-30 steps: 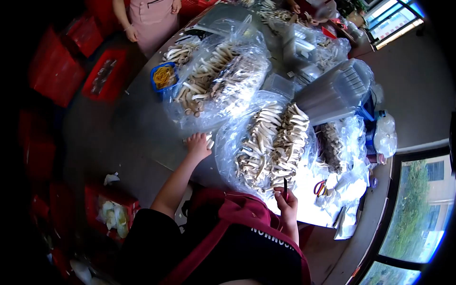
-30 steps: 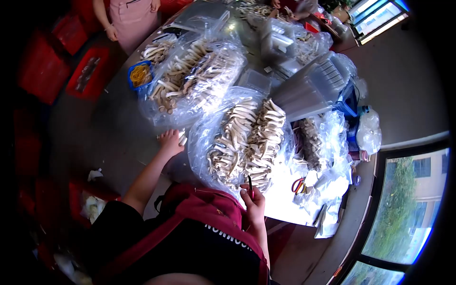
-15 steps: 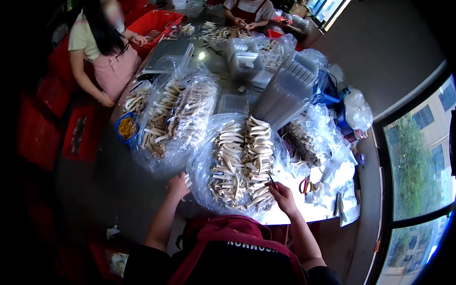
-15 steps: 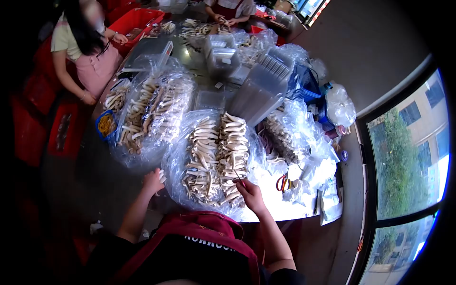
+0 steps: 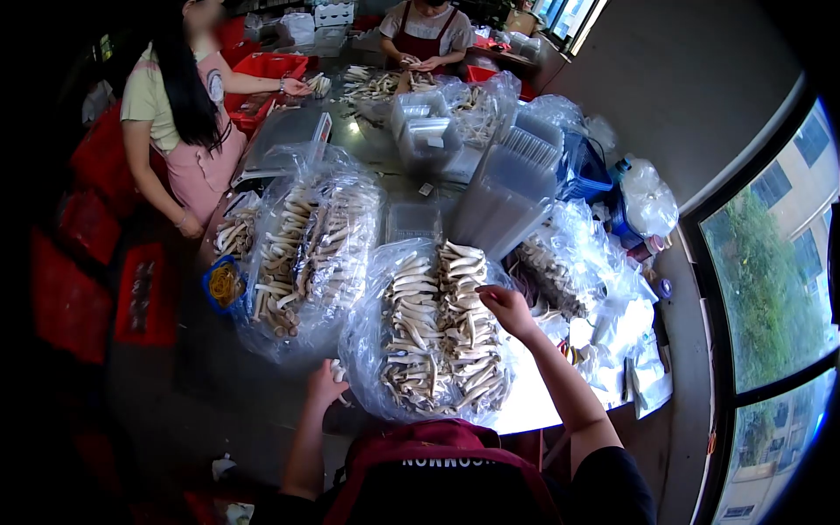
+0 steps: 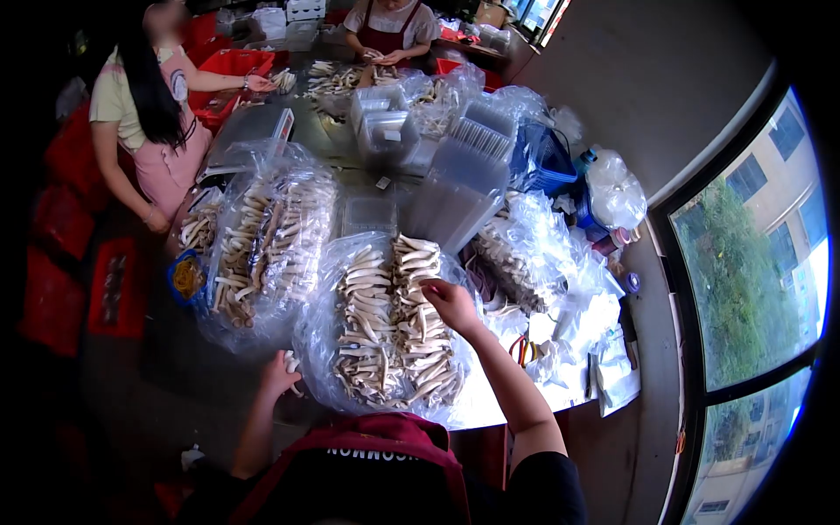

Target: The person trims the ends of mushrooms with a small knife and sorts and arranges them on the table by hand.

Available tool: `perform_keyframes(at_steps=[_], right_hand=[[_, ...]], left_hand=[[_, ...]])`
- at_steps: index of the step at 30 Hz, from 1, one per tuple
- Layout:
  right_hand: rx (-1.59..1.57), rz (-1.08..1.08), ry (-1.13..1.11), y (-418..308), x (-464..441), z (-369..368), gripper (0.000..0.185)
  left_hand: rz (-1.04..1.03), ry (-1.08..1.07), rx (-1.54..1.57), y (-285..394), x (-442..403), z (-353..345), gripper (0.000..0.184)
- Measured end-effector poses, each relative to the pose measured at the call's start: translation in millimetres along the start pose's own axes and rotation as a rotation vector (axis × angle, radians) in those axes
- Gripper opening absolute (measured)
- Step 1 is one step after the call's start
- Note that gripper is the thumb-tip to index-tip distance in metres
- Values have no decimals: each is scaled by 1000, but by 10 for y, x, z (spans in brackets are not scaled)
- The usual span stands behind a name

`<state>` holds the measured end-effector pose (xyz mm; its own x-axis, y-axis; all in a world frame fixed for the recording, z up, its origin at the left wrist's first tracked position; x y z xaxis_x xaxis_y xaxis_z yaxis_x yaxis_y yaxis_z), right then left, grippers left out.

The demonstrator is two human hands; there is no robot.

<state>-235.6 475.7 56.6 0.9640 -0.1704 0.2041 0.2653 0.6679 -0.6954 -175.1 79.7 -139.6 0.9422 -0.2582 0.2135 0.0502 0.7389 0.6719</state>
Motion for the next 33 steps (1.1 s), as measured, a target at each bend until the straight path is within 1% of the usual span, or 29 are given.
perform_keyframes(at_steps=[2,4,6,8,10,12,13,14,15,17,18,20,21,22,24,25,27,28,29,30,32,33], right_hand=[[-11,56,-41,46,-197,-220,27],[21,36,-92,4,-357,-384,27],[40,87,-106,8,-576,-551,26],[17,116,-107,34,-820,-695,25],[84,163,14,76,-1149,-795,23],[41,32,34,155,-1512,-898,24],[41,17,82,157,-1680,-917,25],[41,-1,131,165,-1841,-942,27],[39,-7,126,167,-2006,-1003,27],[8,-126,281,190,-2337,-1032,28],[6,-130,278,142,-2485,-1058,28],[-4,-221,328,9,-2773,-1018,28],[-35,-234,314,-60,-2918,-1019,26],[-37,-235,314,-132,-3079,-1011,26],[96,-13,453,-401,-3361,-929,27],[97,-11,450,-509,-3493,-892,27],[207,212,565,-847,-3684,-812,23],[207,218,562,-944,-3793,-810,23],[298,172,561,-1023,-3911,-821,25],[390,124,561,-1071,-4028,-839,26],[460,162,554,-1087,-4216,-899,25],[572,74,462,-1058,-4296,-951,23]], left_hand=[[8,13,17,-6,-5,22,58],[25,-34,105,11,-8,41,61],[29,-70,134,55,-8,120,62],[100,-205,235,52,-44,134,61],[100,-188,246,-8,-83,164,61],[60,-205,338,-51,-131,164,63],[13,-202,309,-41,-155,189,64],[54,-241,328,-60,-155,188,64],[58,-261,346,-3,-155,218,63],[34,-256,412,-82,-164,142,63],[76,-262,445,-45,-166,169,64],[40,-235,457,-179,-169,78,66],[56,-255,454,-188,-177,76,66],[27,-254,475,-209,-192,62,67],[128,-327,483,-214,-182,60,67],[57,-292,465,-182,-197,88,69],[58,-301,456,-317,-152,-18,68],[52,-295,444,-281,-187,4,68],[127,-338,460,-268,-179,22,66],[103,-307,496,-218,-194,54,65],[76,-303,425,-268,-189,18,64],[84,-290,435,-237,-200,47,63]])
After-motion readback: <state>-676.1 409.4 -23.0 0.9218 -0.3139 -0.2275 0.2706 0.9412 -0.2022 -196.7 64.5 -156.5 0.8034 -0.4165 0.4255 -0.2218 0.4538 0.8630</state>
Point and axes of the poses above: each hand's wrist, its own x-axis away from the middle knuckle, its own z-axis out of the back of the hand, y = z × x, the point moved 5 cm from there along -x, towards the middle knuckle, and after that the axes turned 14 degrees about -z, right-handed, at the moved point
